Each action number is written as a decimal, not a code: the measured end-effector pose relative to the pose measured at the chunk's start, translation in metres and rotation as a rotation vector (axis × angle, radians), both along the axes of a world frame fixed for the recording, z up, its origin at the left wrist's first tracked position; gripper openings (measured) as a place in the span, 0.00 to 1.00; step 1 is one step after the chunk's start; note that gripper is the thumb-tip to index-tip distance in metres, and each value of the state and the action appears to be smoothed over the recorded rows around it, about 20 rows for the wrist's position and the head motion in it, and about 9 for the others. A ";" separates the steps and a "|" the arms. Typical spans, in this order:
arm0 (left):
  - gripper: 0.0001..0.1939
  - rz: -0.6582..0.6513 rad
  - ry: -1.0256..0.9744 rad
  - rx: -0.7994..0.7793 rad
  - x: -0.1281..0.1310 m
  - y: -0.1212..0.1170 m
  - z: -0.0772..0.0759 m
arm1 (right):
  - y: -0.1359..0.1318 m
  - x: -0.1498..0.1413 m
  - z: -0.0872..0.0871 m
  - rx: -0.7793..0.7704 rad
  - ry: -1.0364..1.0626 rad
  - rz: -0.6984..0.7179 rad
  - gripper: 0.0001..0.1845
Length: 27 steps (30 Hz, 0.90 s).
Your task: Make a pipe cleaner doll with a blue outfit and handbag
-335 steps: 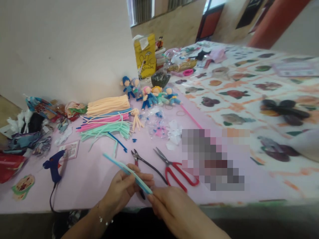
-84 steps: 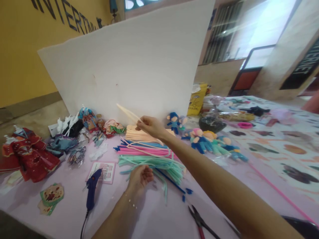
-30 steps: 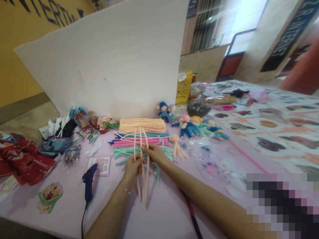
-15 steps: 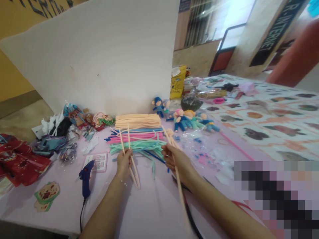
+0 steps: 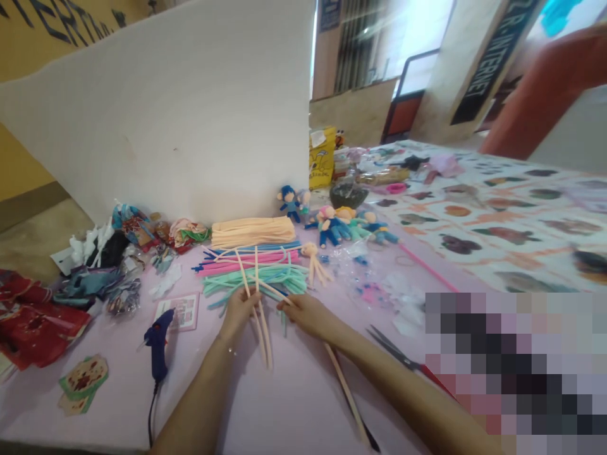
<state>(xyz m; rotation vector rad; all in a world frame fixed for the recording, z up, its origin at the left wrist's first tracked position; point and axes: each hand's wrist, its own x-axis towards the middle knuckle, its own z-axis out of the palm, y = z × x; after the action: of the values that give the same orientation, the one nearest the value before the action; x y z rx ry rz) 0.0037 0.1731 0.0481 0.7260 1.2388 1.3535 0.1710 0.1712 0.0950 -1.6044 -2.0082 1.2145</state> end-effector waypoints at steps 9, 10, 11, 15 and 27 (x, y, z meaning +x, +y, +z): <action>0.09 -0.014 -0.144 -0.022 0.006 0.008 -0.006 | 0.007 -0.018 -0.011 0.290 -0.488 0.148 0.12; 0.09 -0.014 -0.172 -0.029 0.007 0.009 -0.006 | 0.007 -0.019 -0.012 0.307 -0.522 0.160 0.12; 0.09 -0.015 -0.200 -0.036 0.007 0.009 -0.005 | 0.007 -0.019 -0.014 0.323 -0.553 0.170 0.12; 0.09 -0.021 -0.300 -0.050 0.006 0.008 -0.003 | 0.009 -0.018 -0.015 0.397 -0.653 0.200 0.12; 0.06 -0.023 -0.486 -0.059 0.000 0.009 0.002 | 0.020 -0.006 -0.025 0.592 -0.814 0.174 0.16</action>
<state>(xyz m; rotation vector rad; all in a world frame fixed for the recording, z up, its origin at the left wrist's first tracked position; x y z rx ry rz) 0.0034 0.1825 0.0499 0.3369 0.8732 1.3657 0.1653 0.1917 0.0695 -1.7525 -2.6517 -0.1089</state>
